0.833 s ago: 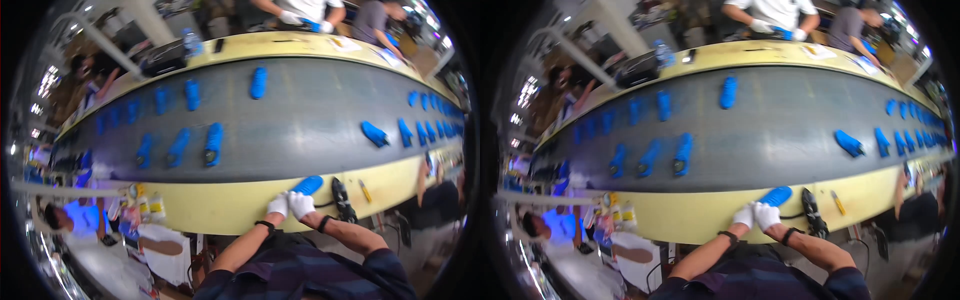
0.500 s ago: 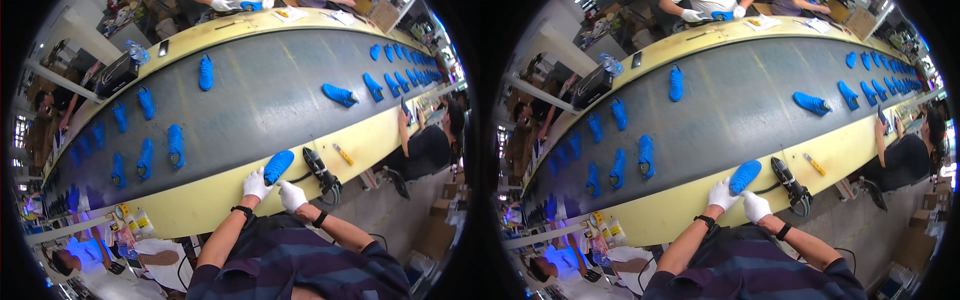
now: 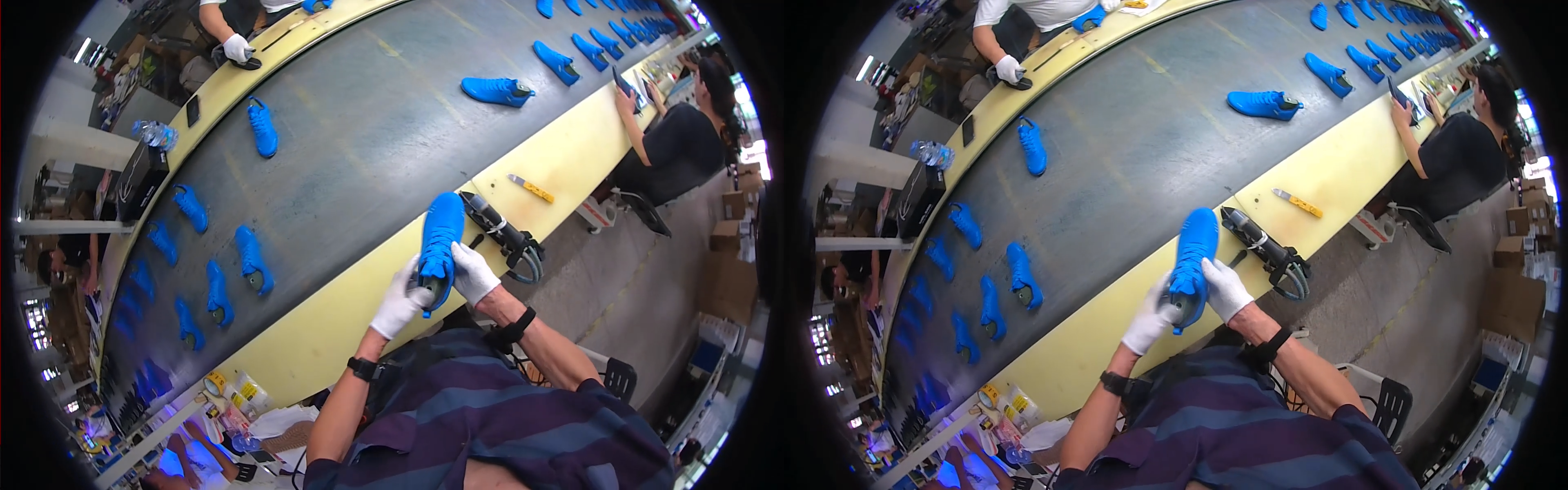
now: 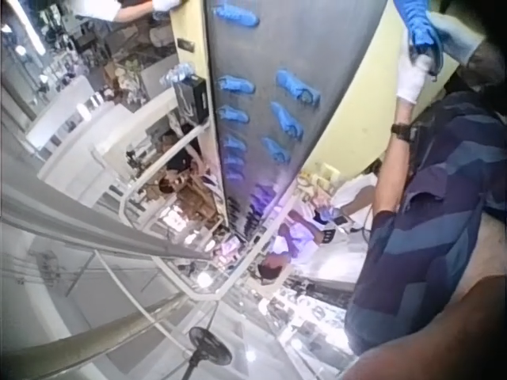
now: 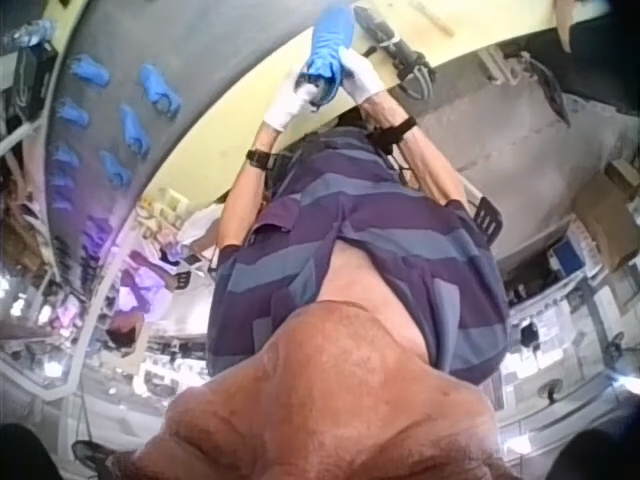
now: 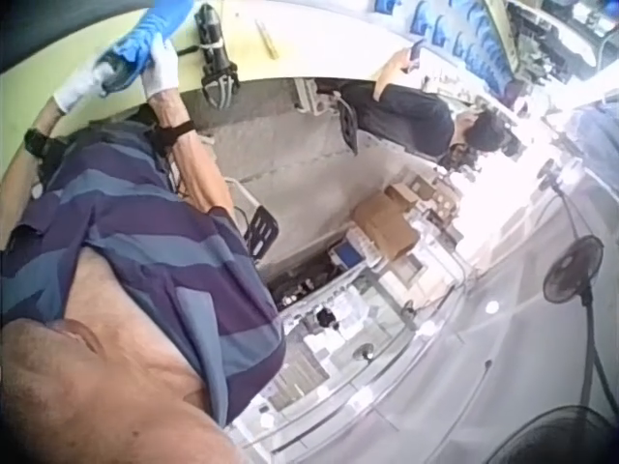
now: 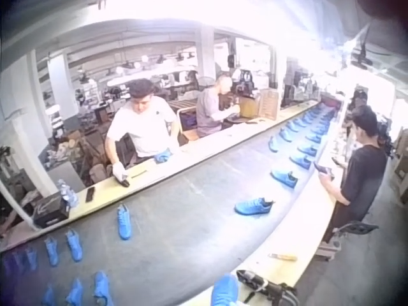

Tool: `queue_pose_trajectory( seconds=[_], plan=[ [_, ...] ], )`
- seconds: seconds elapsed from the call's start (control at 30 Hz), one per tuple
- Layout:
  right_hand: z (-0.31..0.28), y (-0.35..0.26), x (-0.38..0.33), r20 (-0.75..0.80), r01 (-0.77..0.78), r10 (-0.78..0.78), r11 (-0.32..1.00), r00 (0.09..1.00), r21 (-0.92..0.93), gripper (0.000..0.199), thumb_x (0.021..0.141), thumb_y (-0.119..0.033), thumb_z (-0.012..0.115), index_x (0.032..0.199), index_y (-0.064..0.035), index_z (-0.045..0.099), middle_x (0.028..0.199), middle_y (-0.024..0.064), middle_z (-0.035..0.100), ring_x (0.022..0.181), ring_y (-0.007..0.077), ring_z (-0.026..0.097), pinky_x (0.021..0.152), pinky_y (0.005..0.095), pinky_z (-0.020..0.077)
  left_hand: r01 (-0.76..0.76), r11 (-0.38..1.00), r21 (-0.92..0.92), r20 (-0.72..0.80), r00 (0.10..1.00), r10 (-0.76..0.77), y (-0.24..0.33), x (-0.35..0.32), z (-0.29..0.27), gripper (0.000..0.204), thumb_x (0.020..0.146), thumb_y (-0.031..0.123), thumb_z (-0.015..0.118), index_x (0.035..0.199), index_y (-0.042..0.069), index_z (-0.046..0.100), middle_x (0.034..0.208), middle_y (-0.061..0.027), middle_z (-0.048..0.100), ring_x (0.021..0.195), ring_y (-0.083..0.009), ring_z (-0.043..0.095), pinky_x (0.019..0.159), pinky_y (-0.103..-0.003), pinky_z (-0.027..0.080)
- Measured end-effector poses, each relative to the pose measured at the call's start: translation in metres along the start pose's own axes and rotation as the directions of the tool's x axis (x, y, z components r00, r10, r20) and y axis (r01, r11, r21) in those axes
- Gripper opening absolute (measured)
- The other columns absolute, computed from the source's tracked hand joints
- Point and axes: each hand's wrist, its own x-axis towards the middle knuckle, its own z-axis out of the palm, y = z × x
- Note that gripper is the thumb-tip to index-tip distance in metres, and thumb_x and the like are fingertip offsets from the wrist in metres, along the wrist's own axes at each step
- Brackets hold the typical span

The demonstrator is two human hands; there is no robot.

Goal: Applying adhesive and assembling blue shoe uppers on an industrial production line.

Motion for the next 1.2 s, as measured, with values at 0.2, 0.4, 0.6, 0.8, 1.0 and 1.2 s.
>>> queue_pose_trajectory(
  seconds=[0.2,0.4,0.6,0.8,1.0,1.2],
  plan=[
    [0.053,-0.022,-0.025,0.166,0.090,-0.038,0.944,0.985,-0.319,0.057,0.107,-0.035,0.060,0.149,0.0020,0.048,0.139,0.0116,0.061,0.126,0.0221,0.059,0.111,0.0383,0.0451,0.131,0.833,-0.538,0.125,0.989,-0.075,0.047,-0.010,0.000,0.094,0.102,0.081,0.026,0.148,0.003,0.049,0.126,-0.0160,0.068,0.116,-0.0290,0.069,0.100,-0.044,0.057],
    [0.064,-0.040,-0.041,0.277,0.332,-0.184,0.581,0.943,-0.743,0.061,0.106,-0.033,0.057,0.156,-0.0001,0.044,0.155,0.0208,0.050,0.146,0.0308,0.046,0.122,0.0415,0.0337,0.089,0.911,-0.403,0.149,0.988,-0.031,0.092,-0.026,-0.013,0.094,0.097,0.082,0.046,0.137,-0.002,0.060,0.113,-0.0150,0.074,0.094,-0.0227,0.075,0.089,-0.035,0.059],
    [0.073,-0.050,-0.044,0.376,0.246,0.016,0.730,0.927,-0.637,0.057,0.110,-0.035,0.051,0.156,-0.0018,0.046,0.146,0.0150,0.059,0.135,0.0240,0.055,0.117,0.0384,0.0407,0.054,0.931,-0.362,0.152,0.988,0.001,0.116,-0.046,-0.017,0.091,0.092,0.078,0.060,0.134,-0.003,0.061,0.115,-0.0133,0.073,0.102,-0.0215,0.072,0.093,-0.035,0.057],
    [0.076,-0.052,-0.043,0.365,0.208,0.061,0.729,0.929,-0.652,0.056,0.110,-0.035,0.053,0.154,-0.0014,0.050,0.139,0.0130,0.065,0.127,0.0205,0.060,0.111,0.0357,0.0465,0.020,0.938,-0.347,0.086,0.996,0.011,0.127,-0.059,-0.013,0.088,0.093,0.074,0.063,0.136,-0.003,0.060,0.119,-0.0135,0.072,0.107,-0.0222,0.071,0.097,-0.036,0.056],
    [0.070,-0.052,-0.033,0.288,0.177,0.069,0.647,0.955,-0.742,0.048,0.106,-0.024,0.058,0.146,0.0022,0.058,0.136,0.0148,0.068,0.125,0.0211,0.064,0.110,0.0363,0.0485,0.066,0.934,-0.351,0.023,0.998,-0.061,0.108,-0.062,-0.018,0.079,0.101,0.068,0.056,0.136,-0.003,0.061,0.124,-0.0128,0.071,0.113,-0.0222,0.068,0.104,-0.037,0.052],
    [0.052,-0.051,-0.026,0.220,0.113,0.096,0.625,0.971,-0.772,0.041,0.106,-0.021,0.059,0.137,0.0049,0.065,0.127,0.0158,0.073,0.117,0.0210,0.070,0.104,0.0355,0.0528,0.096,0.981,-0.168,-0.039,0.994,-0.104,0.093,-0.056,-0.019,0.076,0.107,0.066,0.045,0.132,-0.003,0.064,0.120,-0.0111,0.071,0.111,-0.0203,0.066,0.102,-0.036,0.050]
  ],
)
